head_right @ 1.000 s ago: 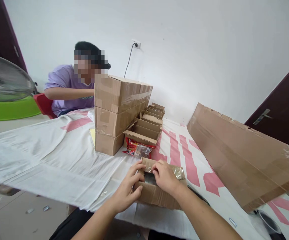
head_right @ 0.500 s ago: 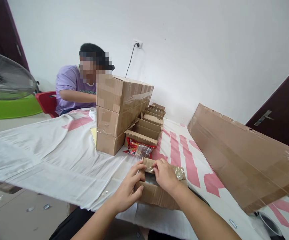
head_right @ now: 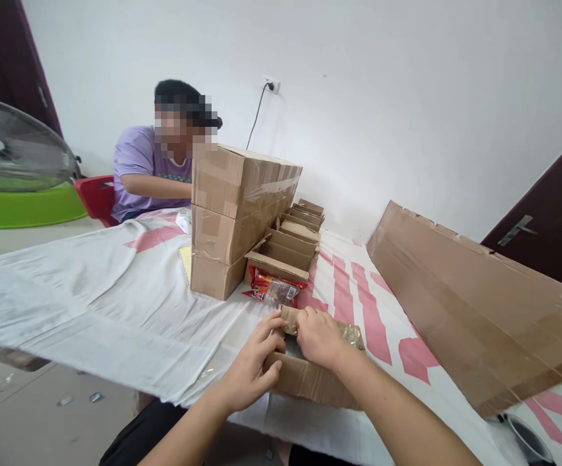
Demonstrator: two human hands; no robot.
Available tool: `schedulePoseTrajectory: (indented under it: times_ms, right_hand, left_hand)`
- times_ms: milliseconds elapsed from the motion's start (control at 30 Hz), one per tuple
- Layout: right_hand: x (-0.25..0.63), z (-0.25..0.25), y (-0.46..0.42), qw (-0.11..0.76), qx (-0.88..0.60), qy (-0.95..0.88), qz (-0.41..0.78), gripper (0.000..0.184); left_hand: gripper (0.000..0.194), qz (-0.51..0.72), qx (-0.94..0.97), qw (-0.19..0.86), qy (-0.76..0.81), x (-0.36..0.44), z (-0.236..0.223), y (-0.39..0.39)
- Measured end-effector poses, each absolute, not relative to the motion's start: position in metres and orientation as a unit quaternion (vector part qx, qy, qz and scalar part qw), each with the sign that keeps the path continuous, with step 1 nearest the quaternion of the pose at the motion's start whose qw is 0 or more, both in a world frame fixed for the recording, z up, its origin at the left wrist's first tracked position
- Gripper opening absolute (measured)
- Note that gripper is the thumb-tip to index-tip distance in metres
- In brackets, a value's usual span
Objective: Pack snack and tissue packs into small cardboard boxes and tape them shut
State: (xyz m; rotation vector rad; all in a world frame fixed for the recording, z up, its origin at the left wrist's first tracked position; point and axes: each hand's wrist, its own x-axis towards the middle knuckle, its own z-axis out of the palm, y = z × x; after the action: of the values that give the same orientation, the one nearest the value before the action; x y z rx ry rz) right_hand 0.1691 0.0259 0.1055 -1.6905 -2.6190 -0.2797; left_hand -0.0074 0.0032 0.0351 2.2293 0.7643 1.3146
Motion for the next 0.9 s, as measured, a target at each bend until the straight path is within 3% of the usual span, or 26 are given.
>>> schedulePoseTrajectory:
  times_ms: [333,900]
  right_hand:
    - [0.194,0.105,0.011,0.17,-0.508,-0.844,0.012,0.01]
    - [0.193,0.106,0.009,0.276,-0.53,-0.796,0.095,0.011]
  left_hand:
    - [0.014,0.48,0.8,0.228,0.28,-0.006,0.034,0.004]
    - [0.017,0.484,0.8,0.229,0.273,-0.006,0.033,0.005]
